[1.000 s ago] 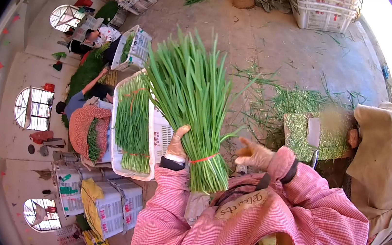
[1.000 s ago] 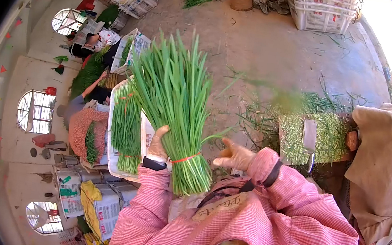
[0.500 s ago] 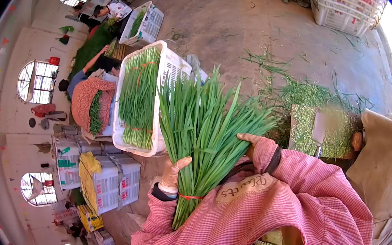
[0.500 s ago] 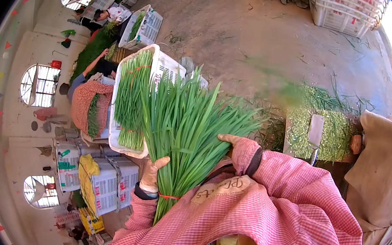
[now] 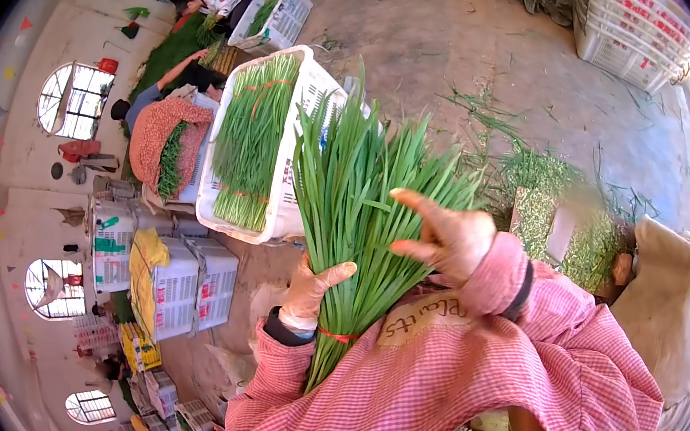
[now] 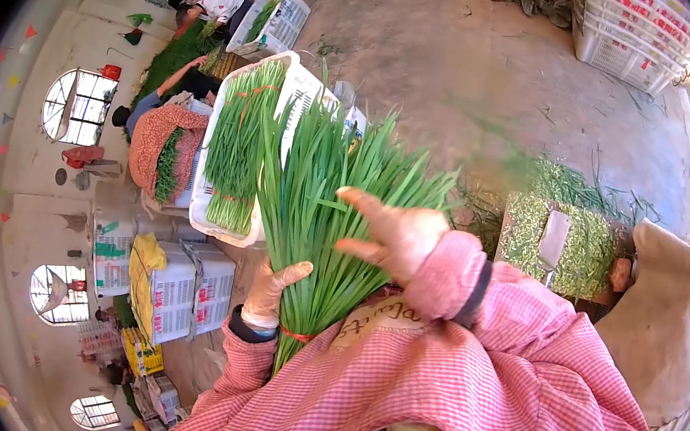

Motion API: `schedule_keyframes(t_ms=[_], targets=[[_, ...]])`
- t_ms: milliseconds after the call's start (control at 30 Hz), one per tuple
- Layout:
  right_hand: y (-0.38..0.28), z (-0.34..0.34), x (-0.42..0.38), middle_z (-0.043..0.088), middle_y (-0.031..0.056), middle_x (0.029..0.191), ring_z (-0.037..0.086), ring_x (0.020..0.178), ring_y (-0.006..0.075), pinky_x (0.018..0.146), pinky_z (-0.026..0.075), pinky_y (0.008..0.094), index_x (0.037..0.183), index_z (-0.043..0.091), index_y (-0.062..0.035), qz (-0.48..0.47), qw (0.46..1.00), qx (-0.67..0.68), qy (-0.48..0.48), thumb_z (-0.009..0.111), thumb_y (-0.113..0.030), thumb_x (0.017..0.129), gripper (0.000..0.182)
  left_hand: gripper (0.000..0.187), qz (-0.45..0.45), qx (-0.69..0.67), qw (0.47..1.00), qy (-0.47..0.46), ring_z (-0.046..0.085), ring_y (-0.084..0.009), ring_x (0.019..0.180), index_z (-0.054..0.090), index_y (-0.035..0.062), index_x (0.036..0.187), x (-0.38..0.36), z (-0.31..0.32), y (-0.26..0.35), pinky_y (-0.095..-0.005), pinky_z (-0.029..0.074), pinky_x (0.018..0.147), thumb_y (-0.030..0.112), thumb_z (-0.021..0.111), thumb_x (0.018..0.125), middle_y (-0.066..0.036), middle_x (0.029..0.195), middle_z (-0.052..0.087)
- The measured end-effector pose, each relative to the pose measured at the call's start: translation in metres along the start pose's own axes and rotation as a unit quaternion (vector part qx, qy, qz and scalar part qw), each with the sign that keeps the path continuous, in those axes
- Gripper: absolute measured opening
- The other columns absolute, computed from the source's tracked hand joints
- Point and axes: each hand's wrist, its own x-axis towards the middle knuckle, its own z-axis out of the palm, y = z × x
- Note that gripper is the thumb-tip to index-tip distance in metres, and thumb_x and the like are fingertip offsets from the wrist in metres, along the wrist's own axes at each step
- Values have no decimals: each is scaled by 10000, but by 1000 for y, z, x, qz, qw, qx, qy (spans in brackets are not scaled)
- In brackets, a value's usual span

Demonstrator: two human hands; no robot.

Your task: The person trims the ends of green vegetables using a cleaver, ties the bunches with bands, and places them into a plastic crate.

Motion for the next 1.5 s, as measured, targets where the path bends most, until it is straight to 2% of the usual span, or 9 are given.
schedule_keyframes(t_ms=[200, 267, 400, 600, 733, 833, 1000, 1333, 1500], targets=[[19, 50, 28, 629, 95, 806, 617, 669, 240, 605, 503, 355, 978, 587, -60, -76, 963, -226, -128, 519, -285, 842, 271, 379, -26, -20, 999, -13, 571, -141, 819, 544, 41, 1067, 2, 0, -5, -279, 473, 749, 79, 686, 718, -42, 959, 600], [42, 54, 17, 624, 101, 786, 607, 662, 266, 599, 498, 353, 899, 609, -54, -192, 981, 14, 4, 512, -218, 837, 201, 365, -29, -18, 999, -5, 570, -140, 817, 548, 44, 1061, -1, -4, -7, -277, 471, 748, 91, 682, 724, -39, 955, 600], [51, 75, 16, 590, 36, 622, 554, 509, 82, 458, 457, 223, 898, 648, -61, 61, 914, 400, 35, 549, -105, 843, 122, 322, -58, -63, 996, 8, 581, -143, 793, 561, 40, 1034, 4, -5, -10, -278, 484, 715, 100, 671, 737, -37, 933, 604], [101, -9, 45, 612, 62, 658, 530, 491, 103, 460, 458, 226, 974, 594, 0, 217, 796, 463, 324, 523, -205, 866, 242, 397, -86, -62, 994, -14, 577, -183, 869, 500, 31, 1126, 7, -7, -11, -310, 482, 764, 121, 628, 761, -65, 1015, 576], [162, -30, 45, 608, 54, 686, 569, 574, 140, 520, 488, 237, 1111, 544, -67, 279, 854, -162, 407, 590, -164, 815, 315, 425, -94, -76, 993, -16, 578, -193, 883, 487, 30, 1141, 10, -10, -10, -315, 482, 777, 117, 638, 753, -77, 1035, 568], [79, -7, 17, 619, 50, 707, 573, 599, 115, 523, 481, 216, 1108, 553, -76, 85, 960, 64, 260, 607, -94, 793, 320, 446, -97, -71, 993, -17, 579, -197, 888, 473, 26, 1153, 14, -8, -8, -311, 486, 775, 113, 642, 749, -85, 1041, 566], [32, 53, 43, 554, 17, 545, 440, 421, 59, 387, 367, 218, 860, 633, -18, 169, 927, 327, -70, 657, -181, 776, 185, 430, -83, -77, 993, -33, 582, -194, 874, 459, 17, 1155, 20, -4, -5, -313, 494, 766, 76, 618, 760, -91, 1029, 566], [84, 1, 45, 590, 2, 675, 477, 475, 69, 413, 378, 184, 823, 572, -95, 167, 759, 551, 303, 561, -214, 841, 121, 289, -89, -138, 986, 8, 604, -183, 796, 550, 17, 1042, 23, -13, -9, -303, 512, 704, 50, 623, 765, -73, 962, 605], [117, -11, 32, 606, 112, 1019, 578, 749, 130, 672, 497, 245, 1158, 520, -76, 94, 931, 68, 347, 638, -89, 767, 409, 289, -104, -131, 986, -3, 605, -186, 800, 549, 21, 1045, 30, -17, -9, -307, 512, 705, 50, 622, 767, -74, 962, 606]])
